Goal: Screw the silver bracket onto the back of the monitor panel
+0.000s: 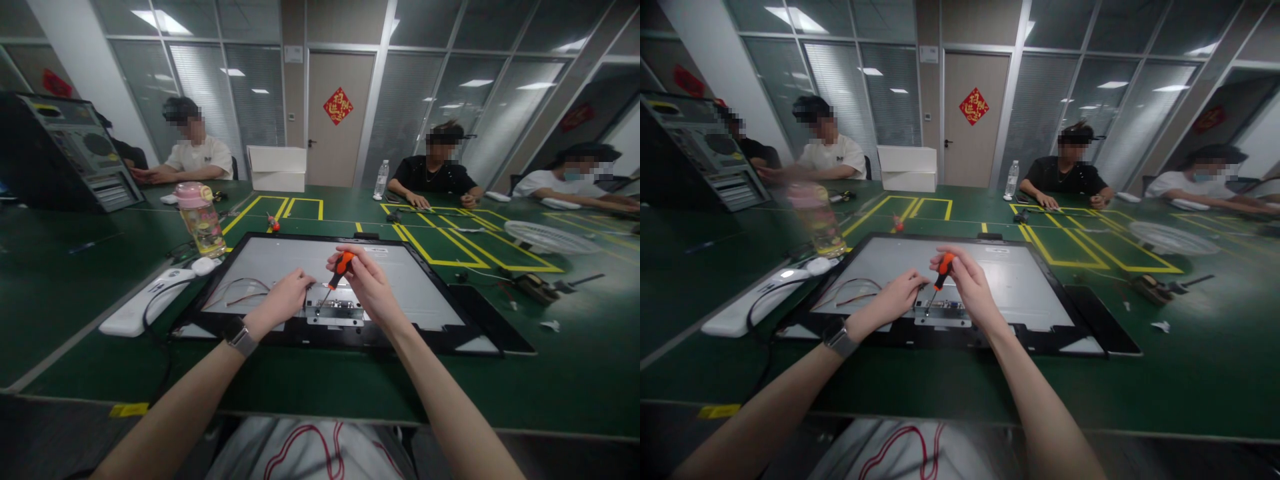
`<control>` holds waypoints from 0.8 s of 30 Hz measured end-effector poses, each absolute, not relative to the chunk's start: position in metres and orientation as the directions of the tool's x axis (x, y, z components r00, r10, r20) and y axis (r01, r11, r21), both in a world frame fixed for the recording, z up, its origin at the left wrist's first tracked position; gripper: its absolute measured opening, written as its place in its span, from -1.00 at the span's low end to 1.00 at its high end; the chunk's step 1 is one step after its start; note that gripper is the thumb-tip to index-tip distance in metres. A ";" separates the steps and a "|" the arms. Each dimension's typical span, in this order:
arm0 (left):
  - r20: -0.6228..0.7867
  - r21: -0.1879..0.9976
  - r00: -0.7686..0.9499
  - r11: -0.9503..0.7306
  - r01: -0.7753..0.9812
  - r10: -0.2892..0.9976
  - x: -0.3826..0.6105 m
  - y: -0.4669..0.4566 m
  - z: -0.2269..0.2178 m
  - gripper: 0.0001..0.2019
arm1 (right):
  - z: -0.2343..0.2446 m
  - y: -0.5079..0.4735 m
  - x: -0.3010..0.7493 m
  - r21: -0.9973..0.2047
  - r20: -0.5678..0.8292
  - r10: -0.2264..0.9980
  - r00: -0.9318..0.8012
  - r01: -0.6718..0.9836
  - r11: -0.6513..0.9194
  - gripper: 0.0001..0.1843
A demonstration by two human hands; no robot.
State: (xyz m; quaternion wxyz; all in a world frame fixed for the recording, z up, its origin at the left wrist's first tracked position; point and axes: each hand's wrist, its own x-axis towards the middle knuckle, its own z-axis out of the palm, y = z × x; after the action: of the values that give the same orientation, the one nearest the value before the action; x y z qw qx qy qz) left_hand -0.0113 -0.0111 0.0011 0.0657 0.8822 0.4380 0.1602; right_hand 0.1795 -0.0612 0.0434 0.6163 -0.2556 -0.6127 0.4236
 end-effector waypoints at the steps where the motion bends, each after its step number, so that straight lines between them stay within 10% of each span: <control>1: 0.228 0.258 0.567 -0.611 0.749 0.792 -0.012 -0.011 0.000 -0.63 | 0.044 -0.062 0.180 -0.838 0.539 0.834 -0.117 -0.177 0.517 -0.71; 24: 0.228 0.268 0.564 -0.608 0.748 0.794 -0.011 -0.011 0.002 -0.62 | 0.039 -0.060 0.179 -0.813 0.539 0.842 -0.009 -0.265 0.518 -0.83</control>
State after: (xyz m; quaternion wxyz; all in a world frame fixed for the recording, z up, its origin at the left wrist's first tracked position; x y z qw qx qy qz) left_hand -0.0112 -0.0111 0.0022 0.0704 0.8814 0.4373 0.1641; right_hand 0.1786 -0.0600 0.0387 0.6573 -0.2524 -0.5717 0.4213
